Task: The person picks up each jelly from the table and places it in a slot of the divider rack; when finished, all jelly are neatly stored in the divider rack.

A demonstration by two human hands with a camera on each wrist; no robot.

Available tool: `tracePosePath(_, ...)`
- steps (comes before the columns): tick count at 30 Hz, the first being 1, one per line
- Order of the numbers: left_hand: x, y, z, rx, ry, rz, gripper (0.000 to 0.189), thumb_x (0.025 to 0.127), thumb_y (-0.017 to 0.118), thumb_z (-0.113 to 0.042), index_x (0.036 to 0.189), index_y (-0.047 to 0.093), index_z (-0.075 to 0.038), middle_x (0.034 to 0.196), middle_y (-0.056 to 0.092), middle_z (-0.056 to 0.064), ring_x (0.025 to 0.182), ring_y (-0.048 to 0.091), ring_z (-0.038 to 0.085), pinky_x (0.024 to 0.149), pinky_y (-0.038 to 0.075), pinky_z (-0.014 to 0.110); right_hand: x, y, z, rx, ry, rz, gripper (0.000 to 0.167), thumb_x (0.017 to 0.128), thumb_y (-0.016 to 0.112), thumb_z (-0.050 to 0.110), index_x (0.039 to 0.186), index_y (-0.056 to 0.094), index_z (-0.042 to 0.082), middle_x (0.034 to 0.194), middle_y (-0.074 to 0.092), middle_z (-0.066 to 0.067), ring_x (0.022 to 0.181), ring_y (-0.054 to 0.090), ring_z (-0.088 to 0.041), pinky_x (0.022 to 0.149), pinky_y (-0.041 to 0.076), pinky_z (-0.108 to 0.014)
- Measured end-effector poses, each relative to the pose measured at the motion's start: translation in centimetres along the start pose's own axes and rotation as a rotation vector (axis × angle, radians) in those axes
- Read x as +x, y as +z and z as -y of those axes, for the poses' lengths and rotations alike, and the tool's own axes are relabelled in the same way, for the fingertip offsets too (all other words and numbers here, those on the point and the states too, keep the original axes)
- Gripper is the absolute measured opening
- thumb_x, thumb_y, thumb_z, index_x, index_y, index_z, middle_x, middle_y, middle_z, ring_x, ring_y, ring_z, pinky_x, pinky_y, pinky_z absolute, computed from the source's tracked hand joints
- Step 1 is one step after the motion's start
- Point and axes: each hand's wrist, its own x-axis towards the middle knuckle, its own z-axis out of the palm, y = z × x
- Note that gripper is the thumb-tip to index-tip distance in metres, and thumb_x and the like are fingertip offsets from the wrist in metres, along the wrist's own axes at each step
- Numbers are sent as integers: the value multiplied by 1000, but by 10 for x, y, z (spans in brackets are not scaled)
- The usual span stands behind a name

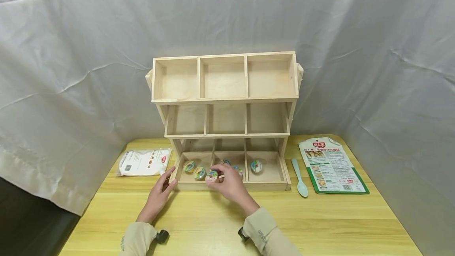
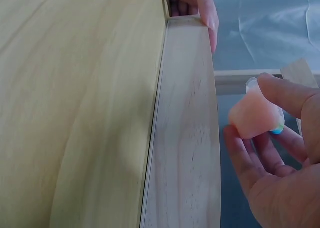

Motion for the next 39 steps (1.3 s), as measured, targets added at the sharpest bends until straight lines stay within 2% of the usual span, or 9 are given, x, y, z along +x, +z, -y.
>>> tracePosePath(4,0,0,1,2,-5,3,56,104,62,-38,157,45,-30,147,56,11,123,63,27,104,48,46,2,-2,-3,-20,2,-31,51,86,86,14,133,67,4,127,62,-16,99,70,-25,83,60,-26)
tracePosePath(9,0,-1,0,-3,-9,9,57,105,62,-39,158,44,-29,147,56,11,122,63,28,103,48,47,2,-4,-6,-28,-21,-66,47,86,86,12,129,70,4,119,62,-11,96,66,-20,83,60,-27)
tracePosePath(16,0,1,-1,-3,-7,1,56,105,62,-37,157,45,-30,147,57,11,122,63,28,103,48,48,3,-8,-8,-31,-9,-93,41,85,87,13,124,74,9,116,63,-11,95,63,-19,79,58,-23)
tracePosePath(21,1,1,1,-4,-5,-1,56,105,62,-36,157,45,-30,146,57,11,121,63,28,102,49,46,3,-18,-8,-69,14,-130,46,84,88,15,127,73,9,116,64,-10,91,62,-17,77,56,-24)
tracePosePath(25,1,0,3,-13,-10,1,56,104,63,-37,157,45,-31,145,58,11,120,64,27,102,49,46,2,-28,-9,-68,35,-158,50,82,89,15,129,71,7,116,65,-10,95,63,-18,81,58,-27)
tracePosePath(33,2,0,4,-7,-9,2,56,104,63,-39,157,44,-32,146,57,10,121,63,26,101,49,43,2,-44,-20,-50,67,-211,46,80,90,11,122,71,8,114,64,-11,100,63,-21,83,58,-29)
tracePosePath(39,1,1,3,0,-6,-1,56,105,62,-38,157,45,-30,146,57,10,120,63,26,100,50,41,0,-54,-30,-72,96,-226,50,80,90,12,125,70,6,116,63,-12,98,62,-23,82,56,-31)
